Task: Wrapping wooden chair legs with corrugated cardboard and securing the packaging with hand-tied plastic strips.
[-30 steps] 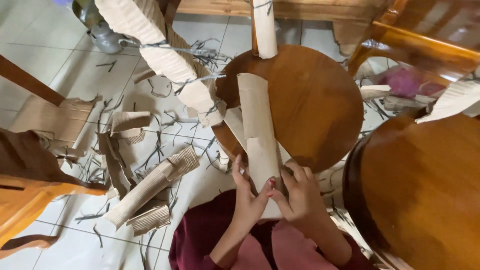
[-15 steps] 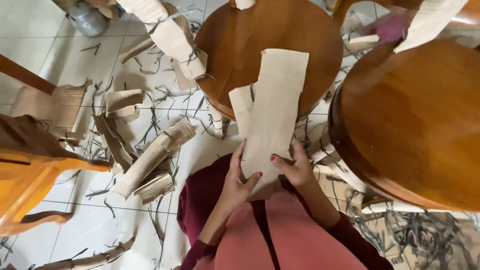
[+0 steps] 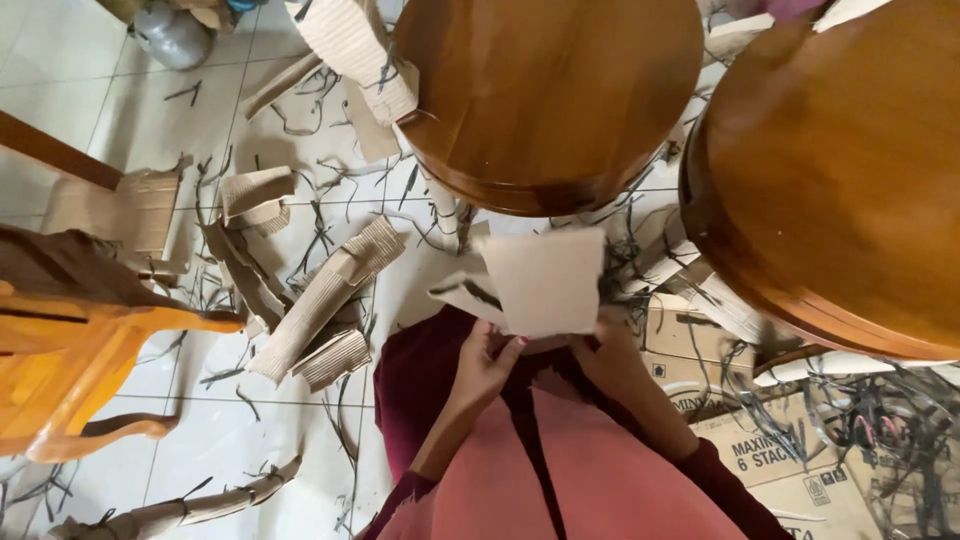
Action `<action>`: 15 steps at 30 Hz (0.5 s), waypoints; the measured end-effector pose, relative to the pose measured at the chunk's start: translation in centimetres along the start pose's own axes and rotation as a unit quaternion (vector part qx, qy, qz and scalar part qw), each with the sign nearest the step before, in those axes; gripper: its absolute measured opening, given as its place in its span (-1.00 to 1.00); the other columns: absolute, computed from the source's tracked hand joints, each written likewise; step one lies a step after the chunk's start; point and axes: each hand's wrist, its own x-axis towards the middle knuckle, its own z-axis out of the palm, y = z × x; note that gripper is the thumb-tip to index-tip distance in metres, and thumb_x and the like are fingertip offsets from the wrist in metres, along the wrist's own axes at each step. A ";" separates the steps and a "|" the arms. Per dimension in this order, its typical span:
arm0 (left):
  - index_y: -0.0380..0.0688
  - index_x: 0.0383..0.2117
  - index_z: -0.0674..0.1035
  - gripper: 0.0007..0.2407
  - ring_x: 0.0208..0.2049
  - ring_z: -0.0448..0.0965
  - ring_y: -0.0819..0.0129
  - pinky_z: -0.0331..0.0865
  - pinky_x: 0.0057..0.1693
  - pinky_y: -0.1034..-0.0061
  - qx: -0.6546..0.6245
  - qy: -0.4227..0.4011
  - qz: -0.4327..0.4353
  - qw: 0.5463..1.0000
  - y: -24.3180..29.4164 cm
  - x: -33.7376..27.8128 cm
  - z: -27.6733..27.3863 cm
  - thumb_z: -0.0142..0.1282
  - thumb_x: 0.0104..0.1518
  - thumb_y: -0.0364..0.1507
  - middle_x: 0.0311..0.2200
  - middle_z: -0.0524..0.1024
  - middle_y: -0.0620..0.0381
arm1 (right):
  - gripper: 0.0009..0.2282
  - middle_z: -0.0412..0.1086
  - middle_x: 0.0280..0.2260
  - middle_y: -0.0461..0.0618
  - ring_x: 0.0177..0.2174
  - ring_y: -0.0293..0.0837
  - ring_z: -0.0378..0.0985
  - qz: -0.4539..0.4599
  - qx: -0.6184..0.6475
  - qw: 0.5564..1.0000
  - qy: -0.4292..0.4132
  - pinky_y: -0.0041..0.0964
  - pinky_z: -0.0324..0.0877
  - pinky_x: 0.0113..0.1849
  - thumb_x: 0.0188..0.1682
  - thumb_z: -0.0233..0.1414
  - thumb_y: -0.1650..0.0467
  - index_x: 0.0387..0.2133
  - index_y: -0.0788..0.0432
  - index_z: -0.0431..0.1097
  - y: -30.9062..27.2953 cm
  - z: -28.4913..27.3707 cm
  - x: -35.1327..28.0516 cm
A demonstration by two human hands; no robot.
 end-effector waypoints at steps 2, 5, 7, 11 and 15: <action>-0.30 0.06 0.49 -0.62 -0.15 0.57 0.27 0.45 0.00 0.35 0.045 -0.042 0.031 0.998 5.9 0.1 -0.4 0.16 0.05 -0.63 -0.12 0.60 0.00 | -0.78 0.56 -0.42 0.12 -0.39 -0.02 0.63 -0.054 0.031 0.998 -0.023 -0.18 0.47 -0.30 -0.17 0.17 0.34 -0.33 0.23 0.56 -2.5 -1.1 -0.1; -0.44 -0.13 0.60 -0.71 -0.38 0.60 0.33 0.51 -0.23 0.53 0.075 -0.084 0.058 0.992 7.6 1.4 -1.6 0.10 -0.03 -0.65 -0.29 0.65 -0.03 | -0.69 0.60 -0.25 0.12 -0.24 0.05 0.64 -0.148 0.072 0.985 -0.055 -0.15 0.49 -0.18 -0.18 0.20 0.37 -0.15 0.20 0.54 -6.5 -1.2 0.2; -0.43 -0.08 0.56 -0.69 -0.33 0.58 0.31 0.49 -0.18 0.49 0.048 -0.089 0.051 0.994 6.2 2.3 -1.7 0.09 0.00 -0.66 -0.24 0.62 -0.05 | -0.64 0.60 -0.22 0.16 -0.17 0.11 0.64 -0.186 0.082 0.977 -0.070 -0.05 0.50 -0.11 -0.09 0.24 0.32 -0.01 0.13 0.51 -5.4 0.6 0.7; -0.39 0.02 0.47 -0.65 -0.23 0.54 0.28 0.45 -0.08 0.40 0.000 -0.091 0.037 0.995 1.7 4.0 -2.1 0.08 0.05 -0.66 -0.15 0.57 -0.07 | -0.51 0.56 -0.18 0.04 -0.18 0.03 0.63 -0.283 0.018 0.955 -0.086 -0.09 0.52 -0.10 -0.11 0.24 0.39 0.12 0.20 0.35 -1.1 4.8 2.1; -0.36 0.13 0.37 -0.60 -0.12 0.50 0.25 0.41 0.01 0.31 -0.049 -0.084 0.018 0.995 -4.1 4.2 -2.0 0.06 0.10 -0.67 -0.06 0.52 -0.09 | -0.61 0.54 -0.20 0.13 -0.20 0.15 0.62 -0.269 -0.005 0.958 -0.101 -0.03 0.53 -0.11 -0.02 0.10 0.47 0.10 0.29 0.35 -2.6 5.8 3.1</action>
